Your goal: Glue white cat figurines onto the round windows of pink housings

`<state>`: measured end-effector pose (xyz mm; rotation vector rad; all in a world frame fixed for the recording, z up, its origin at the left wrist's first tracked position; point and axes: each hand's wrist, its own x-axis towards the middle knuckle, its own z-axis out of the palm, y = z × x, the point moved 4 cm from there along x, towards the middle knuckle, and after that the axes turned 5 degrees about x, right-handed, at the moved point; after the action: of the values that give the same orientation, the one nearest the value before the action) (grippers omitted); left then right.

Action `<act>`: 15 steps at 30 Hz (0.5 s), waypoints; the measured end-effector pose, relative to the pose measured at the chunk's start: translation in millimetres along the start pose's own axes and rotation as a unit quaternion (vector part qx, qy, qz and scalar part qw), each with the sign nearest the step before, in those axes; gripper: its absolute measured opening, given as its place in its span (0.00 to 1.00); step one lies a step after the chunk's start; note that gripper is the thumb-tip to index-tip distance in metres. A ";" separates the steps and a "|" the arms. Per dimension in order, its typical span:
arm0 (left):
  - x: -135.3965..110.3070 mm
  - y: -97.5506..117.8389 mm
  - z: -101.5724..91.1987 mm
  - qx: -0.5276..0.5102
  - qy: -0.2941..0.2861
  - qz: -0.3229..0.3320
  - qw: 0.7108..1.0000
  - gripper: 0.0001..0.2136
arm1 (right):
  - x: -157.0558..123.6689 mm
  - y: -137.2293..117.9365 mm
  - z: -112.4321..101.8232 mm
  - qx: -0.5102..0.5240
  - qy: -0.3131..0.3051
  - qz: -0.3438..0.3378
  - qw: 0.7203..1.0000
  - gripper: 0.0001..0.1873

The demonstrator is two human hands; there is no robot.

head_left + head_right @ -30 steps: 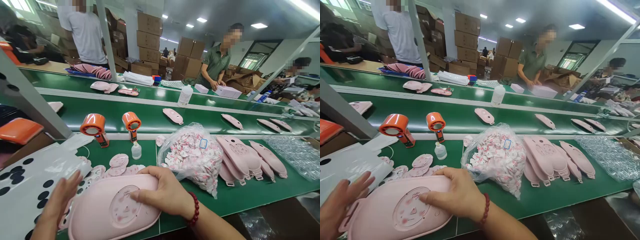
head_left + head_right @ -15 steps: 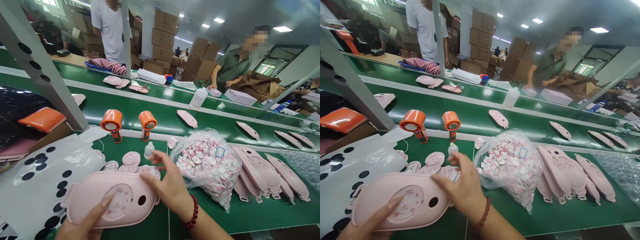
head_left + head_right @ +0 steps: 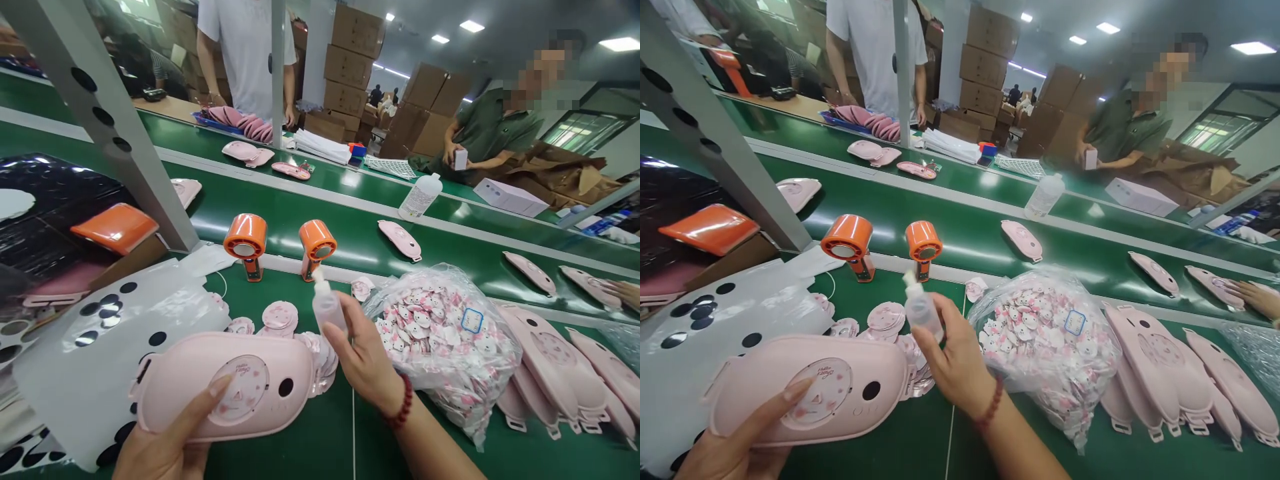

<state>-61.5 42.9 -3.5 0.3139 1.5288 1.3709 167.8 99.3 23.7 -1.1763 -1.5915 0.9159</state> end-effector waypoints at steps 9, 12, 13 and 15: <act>-7.7 -0.3 7.9 0.003 -0.014 0.040 0.999 0.25 | -36.0 -43.2 -13.8 0.174 0.009 0.001 0.985 0.16; -10.9 -1.4 7.4 0.030 -0.013 0.075 0.997 0.27 | -33.1 -51.1 -7.9 0.108 0.022 -0.019 0.994 0.11; -13.2 0.2 8.1 0.039 -0.007 0.086 0.995 0.27 | -32.0 -53.5 -6.0 0.091 0.023 -0.023 0.995 0.10; -19.3 6.2 11.0 0.049 0.013 0.094 0.994 0.26 | -30.1 -58.3 -2.6 0.072 0.017 -0.035 0.997 0.09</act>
<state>-46.6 37.0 13.2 0.5145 1.6232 1.4526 157.8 55.0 71.0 -1.0249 -1.5031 0.9444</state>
